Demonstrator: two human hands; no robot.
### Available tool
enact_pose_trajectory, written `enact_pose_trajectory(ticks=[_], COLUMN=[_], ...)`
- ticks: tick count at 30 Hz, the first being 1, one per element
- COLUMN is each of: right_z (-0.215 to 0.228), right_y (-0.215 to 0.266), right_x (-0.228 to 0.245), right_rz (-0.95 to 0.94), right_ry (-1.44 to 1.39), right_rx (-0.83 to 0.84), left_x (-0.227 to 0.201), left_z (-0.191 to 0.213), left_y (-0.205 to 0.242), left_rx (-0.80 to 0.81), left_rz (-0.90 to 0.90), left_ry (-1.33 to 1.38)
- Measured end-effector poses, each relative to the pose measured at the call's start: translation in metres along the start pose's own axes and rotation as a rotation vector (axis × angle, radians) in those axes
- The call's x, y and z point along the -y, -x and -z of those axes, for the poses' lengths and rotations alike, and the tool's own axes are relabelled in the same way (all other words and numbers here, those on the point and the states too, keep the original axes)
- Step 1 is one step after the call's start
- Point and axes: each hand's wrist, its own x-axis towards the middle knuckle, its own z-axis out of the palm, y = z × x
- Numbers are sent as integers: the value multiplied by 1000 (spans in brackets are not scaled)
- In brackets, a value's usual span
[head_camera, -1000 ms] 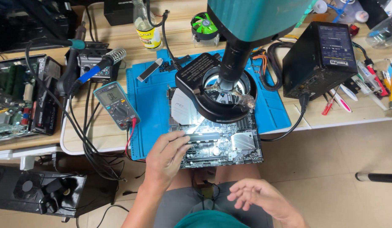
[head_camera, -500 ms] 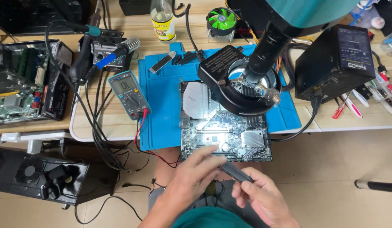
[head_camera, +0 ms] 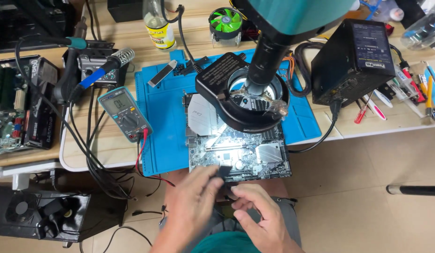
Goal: The person uses a multimeter to test various points on a computer motherboard placed on a blue mat. They hold the probes to different components under a magnifying lamp, checking readings on the multimeter display throughout the process.
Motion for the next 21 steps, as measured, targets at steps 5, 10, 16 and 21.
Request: enact_pose_trajectory(ticks=[5,10,16,21], right_z=[12,27,41,53], right_y=[-2,-5,-14,-39], right_x=[-2,0,8,29], right_rz=[100,123,183,359], right_ry=[51,67,158,211], right_rx=[16,14,76,114], left_x=[13,37,39,18], left_z=[20,-3,-25,-28], left_y=[-49,-78,-94,-94], left_rx=[32,86,120,157], left_rz=[-170,-322,-339,-298], left_ry=[-428,-603,-657,-648])
